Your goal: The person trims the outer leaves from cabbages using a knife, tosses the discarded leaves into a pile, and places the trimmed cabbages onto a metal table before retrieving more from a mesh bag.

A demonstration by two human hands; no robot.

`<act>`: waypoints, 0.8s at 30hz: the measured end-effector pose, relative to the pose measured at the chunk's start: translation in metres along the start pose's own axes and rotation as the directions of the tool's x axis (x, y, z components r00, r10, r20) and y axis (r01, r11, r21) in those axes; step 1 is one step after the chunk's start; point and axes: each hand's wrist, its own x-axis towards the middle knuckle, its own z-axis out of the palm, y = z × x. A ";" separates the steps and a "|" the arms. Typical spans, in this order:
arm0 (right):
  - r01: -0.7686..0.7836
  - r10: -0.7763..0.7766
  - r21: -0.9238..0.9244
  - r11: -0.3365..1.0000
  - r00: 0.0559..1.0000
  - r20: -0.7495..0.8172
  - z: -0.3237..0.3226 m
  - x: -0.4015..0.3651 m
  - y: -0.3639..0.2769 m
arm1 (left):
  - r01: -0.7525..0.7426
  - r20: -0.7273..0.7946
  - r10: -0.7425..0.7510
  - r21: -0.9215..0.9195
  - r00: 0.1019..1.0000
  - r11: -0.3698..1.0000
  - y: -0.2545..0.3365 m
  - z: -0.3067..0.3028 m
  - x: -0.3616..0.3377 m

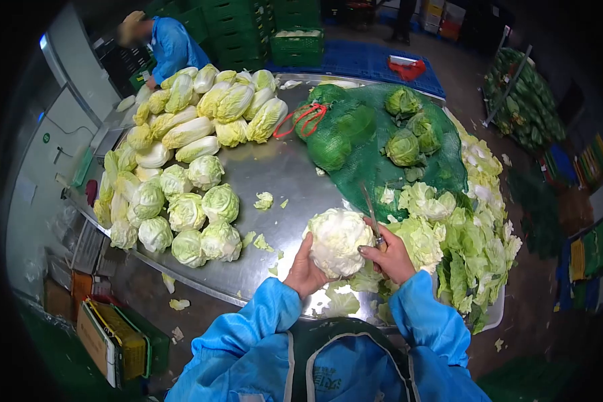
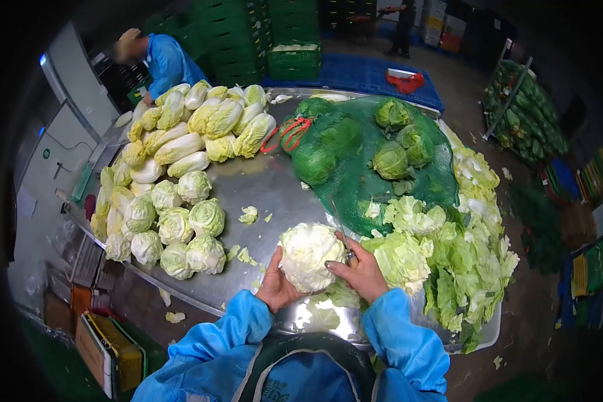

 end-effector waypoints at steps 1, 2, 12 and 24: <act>0.073 -0.076 -0.078 0.994 0.996 -0.035 0.006 0.001 -0.001 | -0.016 0.000 0.016 -0.002 1.000 1.000 0.000 -0.003 0.002; 0.085 -0.086 -0.078 0.993 0.996 -0.010 0.010 0.003 0.000 | -0.024 0.047 0.025 -0.028 0.999 0.999 -0.002 -0.004 0.006; 0.354 -0.385 -0.289 0.889 0.921 -0.056 0.069 0.006 0.003 | -0.377 -0.248 0.372 0.031 0.894 0.926 -0.006 -0.027 0.005; 0.141 -0.171 -0.276 0.951 0.982 -0.084 0.095 0.033 0.004 | -0.624 -0.145 0.791 0.538 0.594 0.567 0.022 -0.044 -0.011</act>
